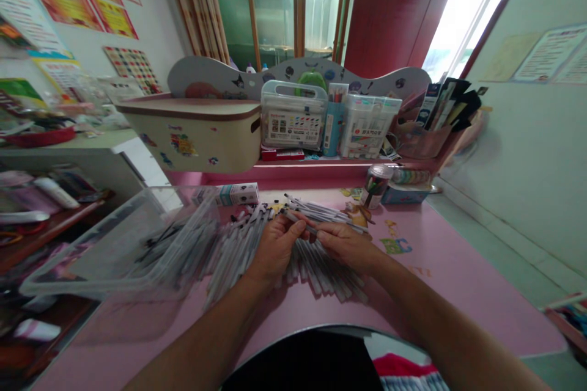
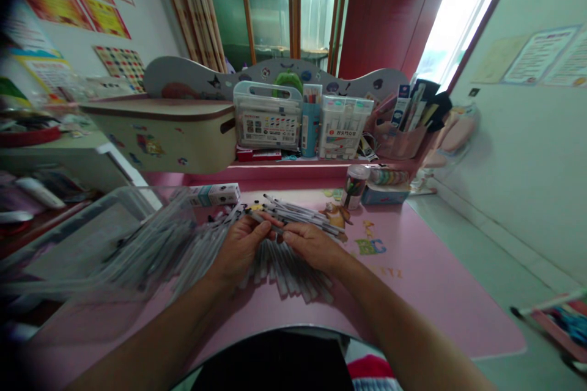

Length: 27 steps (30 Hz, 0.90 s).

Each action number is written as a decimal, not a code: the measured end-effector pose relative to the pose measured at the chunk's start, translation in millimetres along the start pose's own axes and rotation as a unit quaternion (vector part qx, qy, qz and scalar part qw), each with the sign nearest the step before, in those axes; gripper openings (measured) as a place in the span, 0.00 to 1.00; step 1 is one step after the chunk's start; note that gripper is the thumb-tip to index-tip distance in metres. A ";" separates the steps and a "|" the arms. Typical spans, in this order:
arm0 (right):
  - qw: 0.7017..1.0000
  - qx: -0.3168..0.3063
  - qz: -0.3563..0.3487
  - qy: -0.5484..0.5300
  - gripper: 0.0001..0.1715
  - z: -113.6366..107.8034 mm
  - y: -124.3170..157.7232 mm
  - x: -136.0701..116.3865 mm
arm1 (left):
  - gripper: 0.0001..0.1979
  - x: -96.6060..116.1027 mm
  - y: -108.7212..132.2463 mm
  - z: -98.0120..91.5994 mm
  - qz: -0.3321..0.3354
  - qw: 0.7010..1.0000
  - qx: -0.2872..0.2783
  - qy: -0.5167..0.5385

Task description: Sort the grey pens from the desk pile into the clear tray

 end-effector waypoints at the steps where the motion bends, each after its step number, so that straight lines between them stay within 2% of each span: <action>1: 1.000 0.001 0.004 -0.004 0.19 0.6 -0.1 0.4 | 0.06 0.5 -1.1 -0.7 0.000 1.000 -0.001 -0.003; 5: 0.999 0.022 0.012 -0.028 0.20 -2.9 -1.3 1.1 | 0.08 1.5 -8.3 -8.8 -0.008 0.999 0.022 0.030; 7: 0.998 0.055 0.016 -0.021 0.19 -10.3 -2.6 1.7 | 0.15 -0.1 -11.6 -13.2 -0.035 0.996 0.027 0.071; 9: 0.995 0.099 0.022 0.003 0.17 -19.2 -3.7 3.0 | 0.21 -3.2 -12.6 -14.7 -0.084 0.991 0.008 0.103; 12: 0.990 0.138 0.025 0.020 0.15 -26.0 -4.9 4.5 | 0.19 -8.7 -8.8 -9.3 -0.168 0.973 -0.075 0.137; 15: 0.990 0.137 0.015 0.020 0.17 -23.1 -4.6 3.4 | 0.14 -13.7 -1.4 0.0 -0.229 0.943 -0.175 0.169; 19: 0.995 0.100 0.020 0.019 0.24 -14.9 -2.3 4.3 | 0.08 -19.7 4.3 6.5 -0.257 0.917 -0.226 0.207; 24: 0.997 0.068 0.032 -0.026 0.25 -9.1 -2.2 10.9 | 0.06 -22.7 7.7 10.7 -0.274 0.904 -0.236 0.227; 27: 0.988 0.097 0.056 -0.110 0.25 -9.5 -3.0 13.0 | 0.08 -19.1 6.6 10.0 -0.243 0.923 -0.190 0.231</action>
Point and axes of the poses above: each hand's wrist, its own y-axis away from the middle knuckle, its own z-axis out of the palm, x = y × z, the point moved 4 cm from there along -y, towards the middle knuckle, and after that the axes turned 8 degrees about -z, right-handed, at the moved point
